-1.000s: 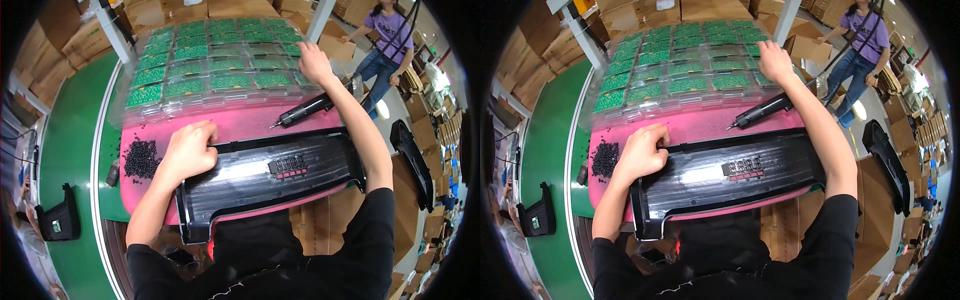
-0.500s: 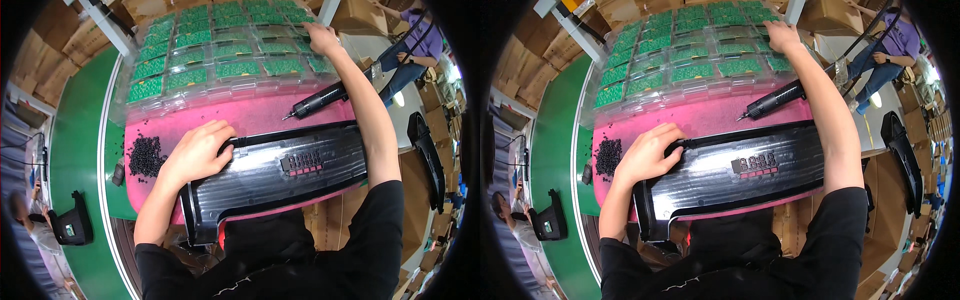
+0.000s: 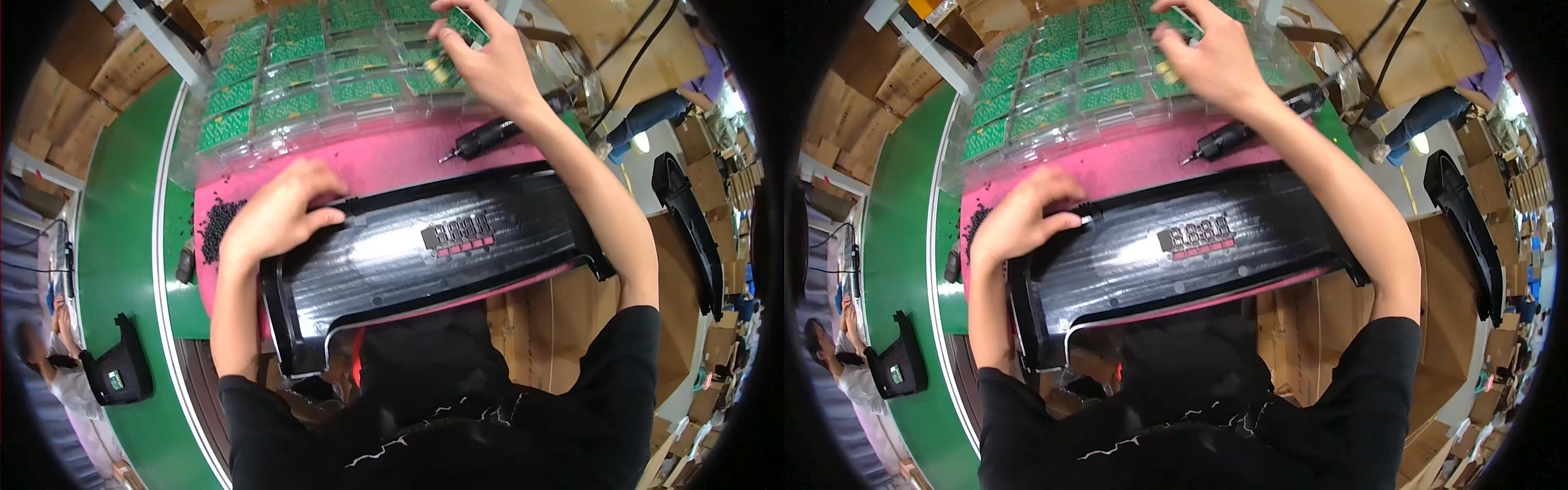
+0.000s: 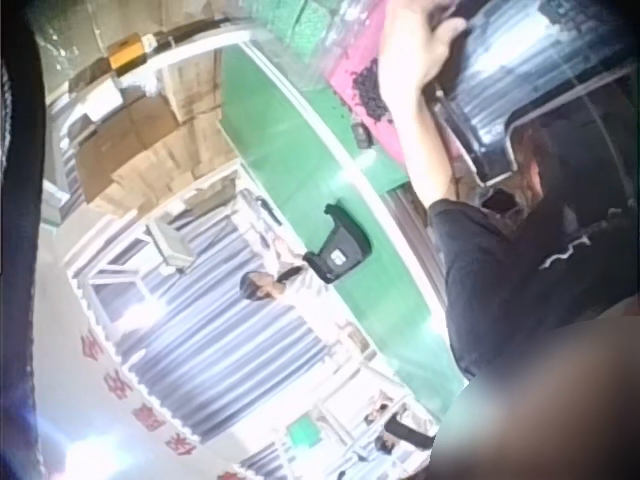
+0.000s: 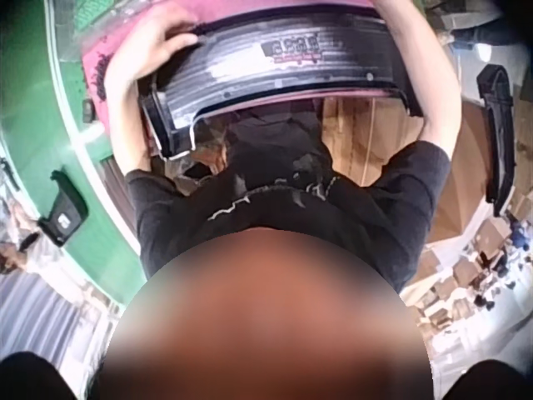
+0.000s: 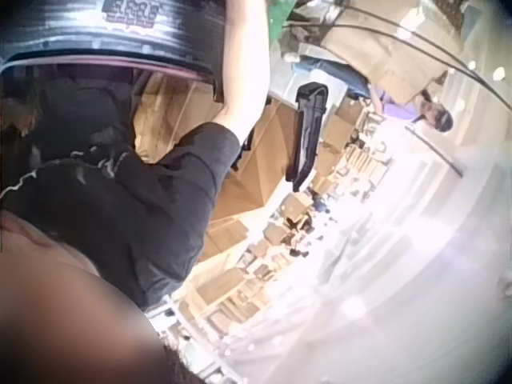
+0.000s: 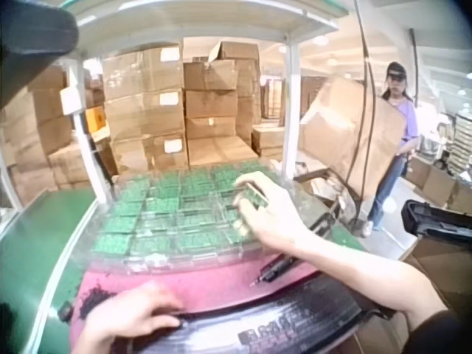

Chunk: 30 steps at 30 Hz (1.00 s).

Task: Assembling circuit boards into plastic housings using an electric screwdriver.

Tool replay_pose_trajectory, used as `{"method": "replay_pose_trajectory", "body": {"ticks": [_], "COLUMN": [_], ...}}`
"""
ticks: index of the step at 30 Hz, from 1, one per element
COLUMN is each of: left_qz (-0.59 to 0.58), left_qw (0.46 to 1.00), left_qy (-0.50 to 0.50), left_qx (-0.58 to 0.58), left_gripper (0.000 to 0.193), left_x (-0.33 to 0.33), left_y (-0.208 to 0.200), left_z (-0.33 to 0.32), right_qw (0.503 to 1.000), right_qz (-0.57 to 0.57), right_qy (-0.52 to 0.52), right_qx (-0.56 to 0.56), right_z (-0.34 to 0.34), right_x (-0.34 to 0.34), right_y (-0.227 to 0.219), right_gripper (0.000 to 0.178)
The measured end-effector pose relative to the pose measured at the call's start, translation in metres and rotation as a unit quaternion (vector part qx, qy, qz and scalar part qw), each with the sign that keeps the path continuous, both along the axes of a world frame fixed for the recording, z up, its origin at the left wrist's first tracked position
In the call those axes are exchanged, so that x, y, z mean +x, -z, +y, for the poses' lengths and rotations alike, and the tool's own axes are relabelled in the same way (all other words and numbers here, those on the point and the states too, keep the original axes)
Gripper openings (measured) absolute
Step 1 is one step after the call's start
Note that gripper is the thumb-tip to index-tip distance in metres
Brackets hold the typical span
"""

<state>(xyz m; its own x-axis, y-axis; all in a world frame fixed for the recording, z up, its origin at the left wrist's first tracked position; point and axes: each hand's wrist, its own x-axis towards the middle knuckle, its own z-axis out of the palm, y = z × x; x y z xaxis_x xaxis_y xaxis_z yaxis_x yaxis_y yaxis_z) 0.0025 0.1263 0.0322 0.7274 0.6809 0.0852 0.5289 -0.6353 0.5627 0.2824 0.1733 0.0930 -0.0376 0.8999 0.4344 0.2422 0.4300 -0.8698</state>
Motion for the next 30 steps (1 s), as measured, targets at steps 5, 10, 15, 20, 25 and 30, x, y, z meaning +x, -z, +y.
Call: {"method": "replay_pose_trajectory", "body": {"ticks": [5, 10, 15, 20, 25, 30], "left_qz": [-0.308, -0.292, -0.303, -0.2, -0.243, -0.197], "left_qw": [0.925, 0.875, 0.903, 0.929, 0.908, 0.962], "left_qy": [0.053, 0.122, 0.071, 0.092, 0.079, 0.009], "left_qx": [-0.215, -0.366, -0.297, -0.298, -0.332, -0.191], "left_gripper": [0.061, 0.043, 0.049, 0.046, 0.049, 0.061], "left_x": [0.044, 0.065, 0.067, 0.073, 0.079, 0.075], "left_y": [-0.029, -0.046, -0.039, -0.036, -0.023, -0.007], "left_z": [-0.026, -0.04, -0.039, -0.04, -0.039, -0.032], "right_qw": [0.819, 0.9, 0.969, 0.951, 0.96, 0.972], "right_qz": [-0.08, -0.04, -0.167, -0.269, -0.277, -0.218], "right_qy": [-0.218, -0.18, -0.047, -0.055, -0.031, -0.028], "right_qx": [0.525, 0.394, 0.174, 0.142, 0.037, -0.077], "right_z": [-0.036, -0.088, -0.133, -0.15, -0.157, -0.147], "right_x": [-0.018, -0.002, 0.026, 0.058, 0.062, 0.069], "right_y": [0.0, 0.005, -0.001, 0.013, 0.027, 0.054], "right_gripper": [0.023, 0.043, 0.068, 0.071, 0.066, 0.057]}}
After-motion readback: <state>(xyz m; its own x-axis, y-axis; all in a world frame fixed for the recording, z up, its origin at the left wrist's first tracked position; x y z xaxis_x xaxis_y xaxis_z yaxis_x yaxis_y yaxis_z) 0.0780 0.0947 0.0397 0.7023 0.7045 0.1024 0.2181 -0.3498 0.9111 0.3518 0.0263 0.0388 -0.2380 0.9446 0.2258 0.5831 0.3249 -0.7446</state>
